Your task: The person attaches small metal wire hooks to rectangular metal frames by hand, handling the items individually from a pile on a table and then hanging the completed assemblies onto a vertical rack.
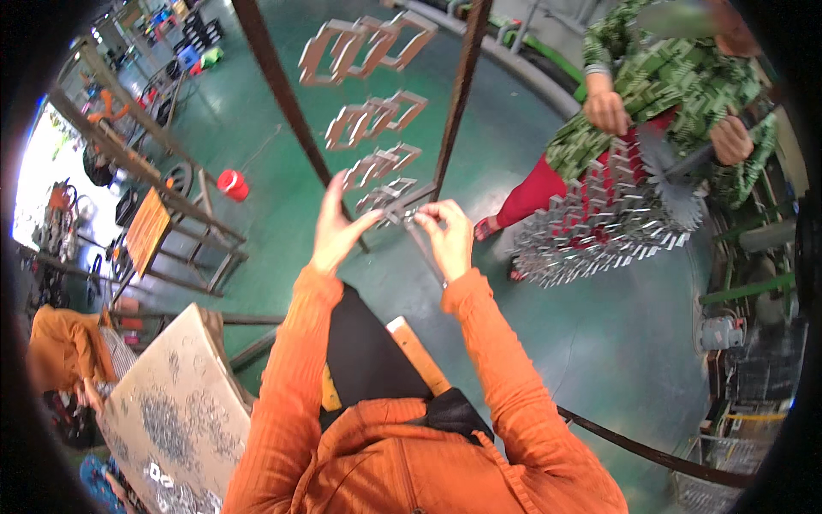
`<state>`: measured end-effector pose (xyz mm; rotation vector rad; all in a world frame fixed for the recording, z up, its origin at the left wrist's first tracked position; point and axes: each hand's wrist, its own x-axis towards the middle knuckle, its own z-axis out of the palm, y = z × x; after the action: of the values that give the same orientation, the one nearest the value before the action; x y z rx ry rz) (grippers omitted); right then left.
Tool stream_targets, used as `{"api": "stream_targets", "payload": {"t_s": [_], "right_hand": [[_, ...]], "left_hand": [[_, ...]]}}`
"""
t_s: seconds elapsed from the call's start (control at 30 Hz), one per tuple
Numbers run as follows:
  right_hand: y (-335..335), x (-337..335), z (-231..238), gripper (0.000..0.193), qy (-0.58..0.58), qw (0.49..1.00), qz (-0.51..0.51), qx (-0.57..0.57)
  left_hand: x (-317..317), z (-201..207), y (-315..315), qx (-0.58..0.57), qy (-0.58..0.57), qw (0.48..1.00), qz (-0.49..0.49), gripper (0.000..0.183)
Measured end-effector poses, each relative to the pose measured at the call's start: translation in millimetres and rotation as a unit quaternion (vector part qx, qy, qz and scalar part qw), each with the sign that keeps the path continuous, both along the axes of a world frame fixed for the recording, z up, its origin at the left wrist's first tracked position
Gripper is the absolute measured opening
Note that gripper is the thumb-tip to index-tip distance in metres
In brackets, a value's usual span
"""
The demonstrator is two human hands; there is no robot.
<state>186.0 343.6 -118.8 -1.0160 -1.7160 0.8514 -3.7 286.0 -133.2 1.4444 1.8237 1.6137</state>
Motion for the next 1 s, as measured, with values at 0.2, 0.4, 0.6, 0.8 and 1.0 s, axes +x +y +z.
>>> {"api": "stream_targets", "payload": {"t_s": [0.2, 0.4, 0.6, 0.8, 1.0], "right_hand": [[3, 61, 63, 0.010, 0.019, 1.000, 0.003, 0.000], [16, 132, 157, 0.012, 0.062, 0.998, -0.023, 0.018], [29, 151, 244, 0.017, 0.049, 0.996, -0.039, 0.066], [38, 143, 277, 0.017, 0.071, 0.991, 0.012, 0.116], [47, 133, 279, 0.014, 0.066, 0.990, 0.054, 0.114]], "left_hand": [[57, 86, -58, 0.341, 0.212, 0.912, 0.084, 0.055], [142, 229, 34, 0.307, 0.159, 0.933, -0.100, 0.047], [154, 291, 99, 0.242, 0.030, 0.959, -0.142, 0.051], [157, 301, 99, 0.201, -0.029, 0.959, -0.200, 0.030], [159, 302, 89, 0.186, -0.067, 0.961, -0.192, 0.027]]}}
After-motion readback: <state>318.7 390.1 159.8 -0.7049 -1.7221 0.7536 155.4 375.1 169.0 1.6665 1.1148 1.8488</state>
